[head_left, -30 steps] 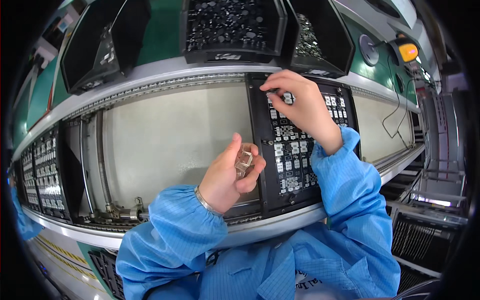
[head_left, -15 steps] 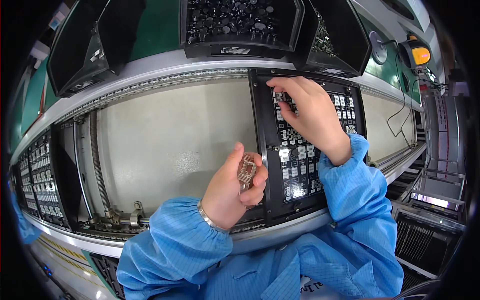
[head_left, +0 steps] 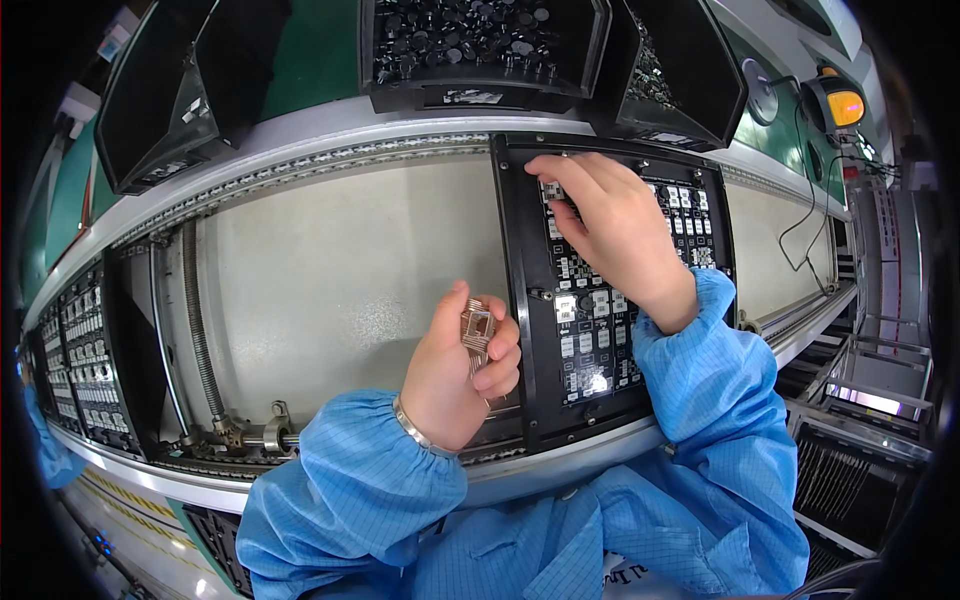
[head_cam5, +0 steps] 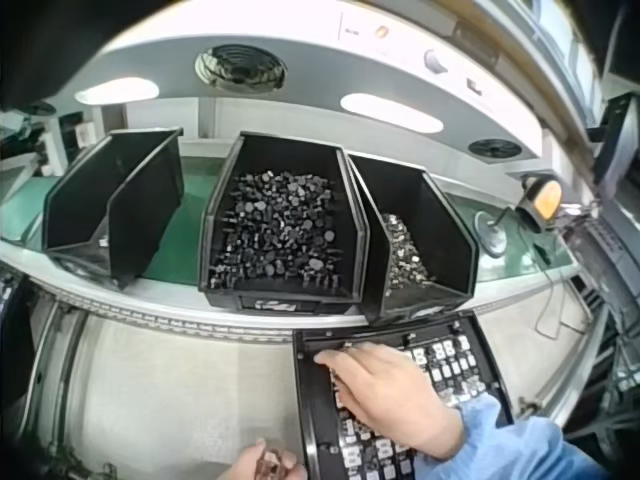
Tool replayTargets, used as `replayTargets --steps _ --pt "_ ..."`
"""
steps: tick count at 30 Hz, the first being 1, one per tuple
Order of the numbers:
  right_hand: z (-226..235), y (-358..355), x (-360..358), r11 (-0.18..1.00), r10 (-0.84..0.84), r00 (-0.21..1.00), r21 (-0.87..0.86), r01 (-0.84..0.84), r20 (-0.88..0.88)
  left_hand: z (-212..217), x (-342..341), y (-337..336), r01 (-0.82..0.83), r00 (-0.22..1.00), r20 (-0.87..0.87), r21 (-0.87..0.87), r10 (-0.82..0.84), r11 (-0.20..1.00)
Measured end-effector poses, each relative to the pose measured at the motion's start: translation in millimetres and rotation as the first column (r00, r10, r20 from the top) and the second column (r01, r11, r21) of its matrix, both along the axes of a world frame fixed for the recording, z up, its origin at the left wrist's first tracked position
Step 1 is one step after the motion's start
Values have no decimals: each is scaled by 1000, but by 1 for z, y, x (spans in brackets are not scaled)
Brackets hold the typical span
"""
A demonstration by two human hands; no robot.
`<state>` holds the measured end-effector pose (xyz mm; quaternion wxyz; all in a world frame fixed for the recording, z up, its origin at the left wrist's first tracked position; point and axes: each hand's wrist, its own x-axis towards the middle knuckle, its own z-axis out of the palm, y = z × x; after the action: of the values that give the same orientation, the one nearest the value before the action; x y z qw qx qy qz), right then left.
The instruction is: The recorder is manually assembling small electronic components into a tray on a production line.
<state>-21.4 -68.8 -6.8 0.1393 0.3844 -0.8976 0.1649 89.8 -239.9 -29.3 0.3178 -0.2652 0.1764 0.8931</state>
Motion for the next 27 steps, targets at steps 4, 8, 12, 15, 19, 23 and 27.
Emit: replayTargets --steps 4,8,12,15,19,23,27 --pt "-4 1 2 999 9 998 -43 -6 59 -2 0 2 -43 999 16 -2 43 999" --pt "-4 1 5 997 -14 997 -72 20 77 -1 -1 4 -50 999 8 9 50 999" --pt "-2 2 5 999 -18 994 -47 23 109 2 -2 6 -30 998 -47 -18 29 999" --pt "-5 3 5 999 -23 999 -29 24 48 9 -2 10 -45 995 -99 -144 31 989" --pt "-9 5 2 999 -3 999 -37 2 -34 9 -3 10 -74 974 -227 -257 14 963" --pt "-7 5 0 998 38 999 -56 -40 -35 10 -4 9 -37 958 -285 -227 -30 973" --pt "18 6 11 965 77 988 -258 -39 137 15 -6 11 17 940 -330 -207 -86 978"
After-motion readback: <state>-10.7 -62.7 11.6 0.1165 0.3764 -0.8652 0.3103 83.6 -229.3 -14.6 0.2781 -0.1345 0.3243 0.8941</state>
